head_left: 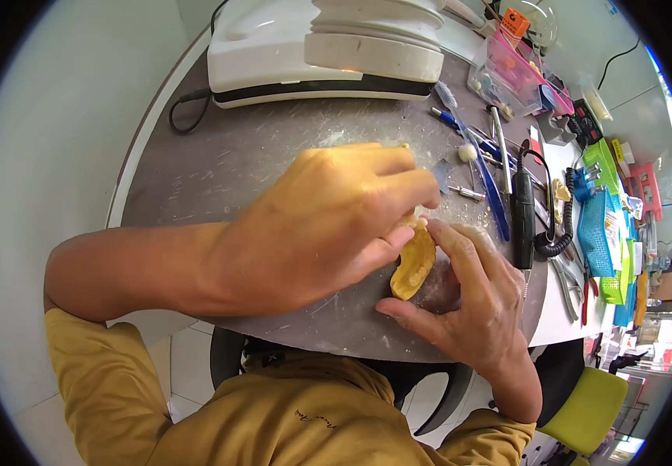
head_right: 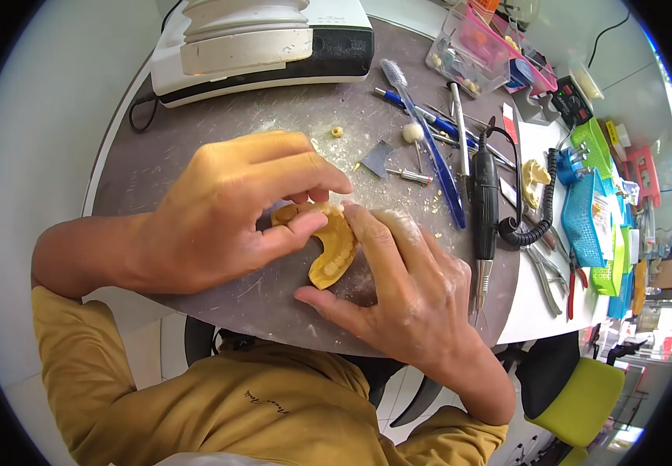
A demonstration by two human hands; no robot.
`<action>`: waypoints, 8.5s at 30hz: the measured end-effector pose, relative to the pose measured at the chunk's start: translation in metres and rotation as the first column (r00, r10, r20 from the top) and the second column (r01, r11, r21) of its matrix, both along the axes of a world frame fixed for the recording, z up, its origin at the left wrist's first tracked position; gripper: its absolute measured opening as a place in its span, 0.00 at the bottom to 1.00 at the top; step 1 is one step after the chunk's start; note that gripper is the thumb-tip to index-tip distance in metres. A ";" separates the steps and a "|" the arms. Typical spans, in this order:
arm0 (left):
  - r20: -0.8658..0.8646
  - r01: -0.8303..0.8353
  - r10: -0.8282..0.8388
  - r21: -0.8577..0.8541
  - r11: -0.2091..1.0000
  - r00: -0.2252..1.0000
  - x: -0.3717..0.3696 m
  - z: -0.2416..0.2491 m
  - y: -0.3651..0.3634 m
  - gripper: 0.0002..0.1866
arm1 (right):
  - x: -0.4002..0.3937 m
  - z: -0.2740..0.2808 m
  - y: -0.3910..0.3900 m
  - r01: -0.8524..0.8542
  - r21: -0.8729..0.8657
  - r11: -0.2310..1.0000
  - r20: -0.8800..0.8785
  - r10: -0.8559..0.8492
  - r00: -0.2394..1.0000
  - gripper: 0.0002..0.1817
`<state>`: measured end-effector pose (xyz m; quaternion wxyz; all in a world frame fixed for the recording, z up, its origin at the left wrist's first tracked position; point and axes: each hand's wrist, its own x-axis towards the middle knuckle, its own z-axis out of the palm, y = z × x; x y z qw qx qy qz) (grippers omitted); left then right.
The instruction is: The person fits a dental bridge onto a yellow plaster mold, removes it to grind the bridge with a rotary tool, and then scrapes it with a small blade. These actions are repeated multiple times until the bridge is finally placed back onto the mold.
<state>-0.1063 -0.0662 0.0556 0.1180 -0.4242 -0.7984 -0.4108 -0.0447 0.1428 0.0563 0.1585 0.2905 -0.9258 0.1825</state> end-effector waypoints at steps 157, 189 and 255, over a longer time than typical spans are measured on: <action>0.130 0.097 -0.129 0.224 0.970 0.983 -0.012 -0.003 0.003 0.19 | -0.046 0.022 0.030 -0.450 0.062 0.891 -0.085 0.454 0.887 0.09; 0.278 0.082 -0.123 0.153 0.985 0.953 -0.012 0.004 -0.001 0.15 | -0.048 0.035 0.041 -0.059 -0.662 0.747 0.172 0.228 0.958 0.11; 0.344 0.054 -0.061 0.029 0.998 0.937 -0.014 -0.005 0.000 0.09 | -0.050 0.025 0.022 -0.201 -0.263 0.944 0.105 0.235 0.966 0.14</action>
